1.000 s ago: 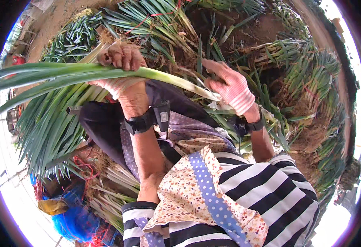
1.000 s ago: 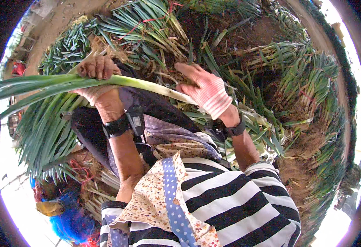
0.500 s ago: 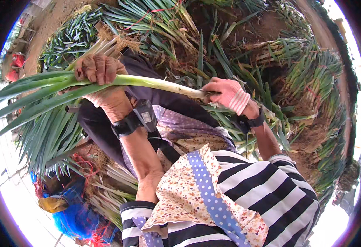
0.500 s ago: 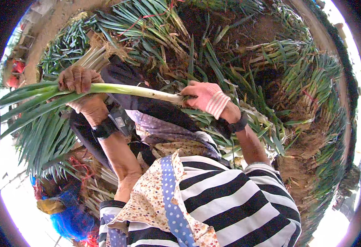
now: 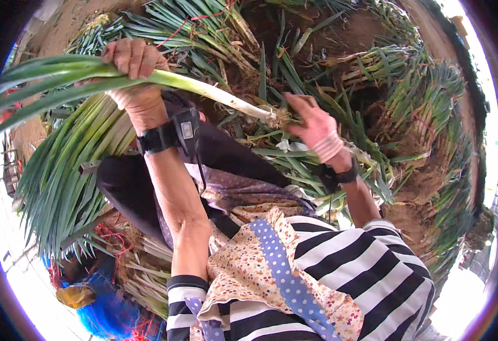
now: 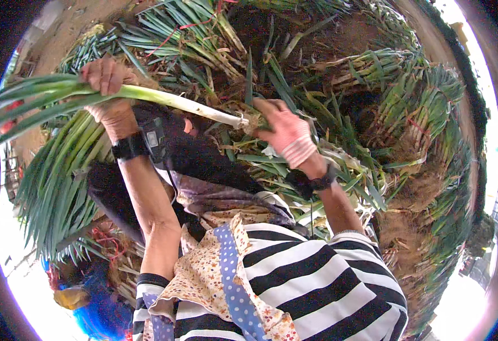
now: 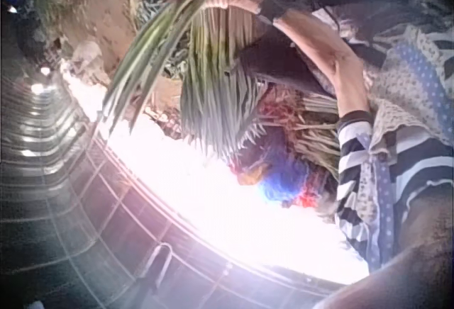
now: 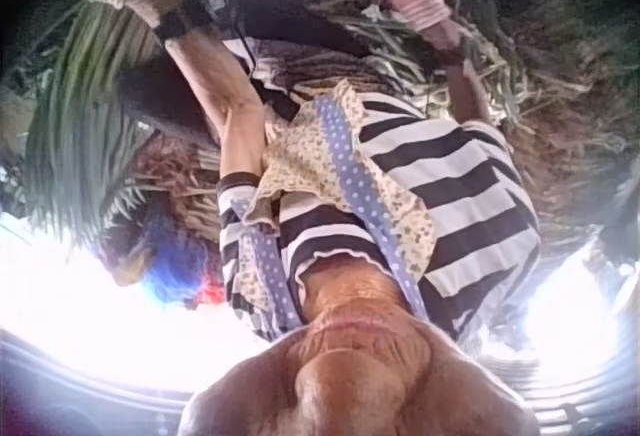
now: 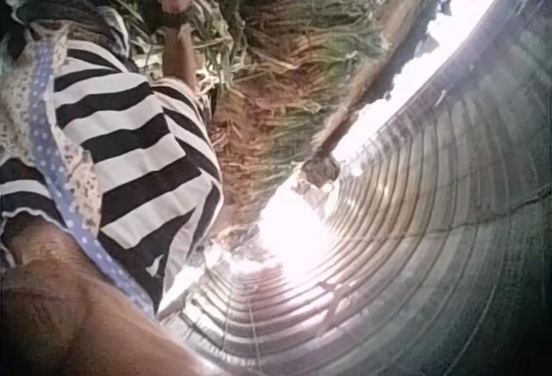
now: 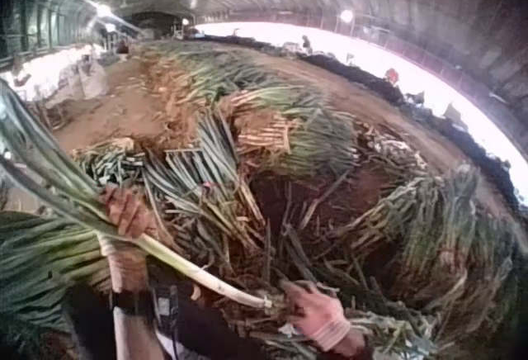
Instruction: The recorder is stripping the outer layers of green onions and trimming them by hand.
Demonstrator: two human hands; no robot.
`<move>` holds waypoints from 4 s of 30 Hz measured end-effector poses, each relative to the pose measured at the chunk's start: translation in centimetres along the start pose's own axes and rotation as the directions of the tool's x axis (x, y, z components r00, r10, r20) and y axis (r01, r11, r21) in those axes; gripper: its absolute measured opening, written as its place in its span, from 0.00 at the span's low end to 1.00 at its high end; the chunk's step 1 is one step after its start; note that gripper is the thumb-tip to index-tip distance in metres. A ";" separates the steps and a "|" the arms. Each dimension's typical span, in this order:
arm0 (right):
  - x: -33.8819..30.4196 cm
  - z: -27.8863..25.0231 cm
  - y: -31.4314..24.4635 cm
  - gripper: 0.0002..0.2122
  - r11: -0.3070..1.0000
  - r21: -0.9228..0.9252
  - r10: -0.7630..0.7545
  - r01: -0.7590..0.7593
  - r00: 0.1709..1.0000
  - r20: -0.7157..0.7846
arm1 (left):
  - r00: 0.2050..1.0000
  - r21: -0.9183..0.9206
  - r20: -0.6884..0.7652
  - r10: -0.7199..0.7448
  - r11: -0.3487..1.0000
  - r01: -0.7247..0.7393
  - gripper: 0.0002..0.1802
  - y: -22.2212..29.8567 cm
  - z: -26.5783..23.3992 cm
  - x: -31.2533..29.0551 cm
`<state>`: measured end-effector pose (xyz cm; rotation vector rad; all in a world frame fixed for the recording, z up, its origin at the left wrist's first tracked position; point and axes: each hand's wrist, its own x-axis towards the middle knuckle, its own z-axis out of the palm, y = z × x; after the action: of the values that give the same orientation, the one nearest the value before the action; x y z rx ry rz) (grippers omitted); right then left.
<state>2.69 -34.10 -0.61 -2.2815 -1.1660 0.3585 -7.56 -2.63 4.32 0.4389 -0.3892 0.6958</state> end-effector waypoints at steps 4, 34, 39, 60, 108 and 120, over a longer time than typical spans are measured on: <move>2.4 1.9 -0.1 0.15 0.893 -0.407 -0.125 0.191 0.975 0.183 | 0.991 -0.166 -0.094 -0.095 0.983 0.079 0.14 -3.5 -2.8 1.0; 9.3 6.0 -1.1 0.13 0.361 0.907 0.196 -0.216 0.969 0.152 | 0.788 0.266 -0.589 -0.178 0.878 0.398 0.23 -9.1 -4.6 -0.1; 9.8 6.8 -1.5 0.13 0.685 0.728 0.254 0.036 0.924 -0.285 | 0.835 0.311 -0.484 -0.260 0.841 0.442 0.16 -9.4 -4.2 -0.4; 9.6 8.8 0.2 0.19 0.956 0.244 -0.018 0.163 0.861 -0.508 | 0.650 0.417 -0.754 -0.095 0.696 0.585 0.15 -10.2 -4.8 -0.5; 10.0 5.3 0.8 0.16 0.955 0.101 -0.247 0.280 0.934 -0.256 | 0.793 0.282 -0.596 -0.122 0.894 0.349 0.17 -8.5 -6.9 -0.1; 9.4 7.0 2.0 0.07 0.822 -0.098 -0.546 0.561 0.825 0.146 | 0.767 0.372 -0.640 -0.047 0.854 0.363 0.15 -8.4 -7.0 -0.2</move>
<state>6.34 -25.05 -7.37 -1.9210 -1.8941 0.1808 -0.60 -4.94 -3.81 0.6829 0.4718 0.6669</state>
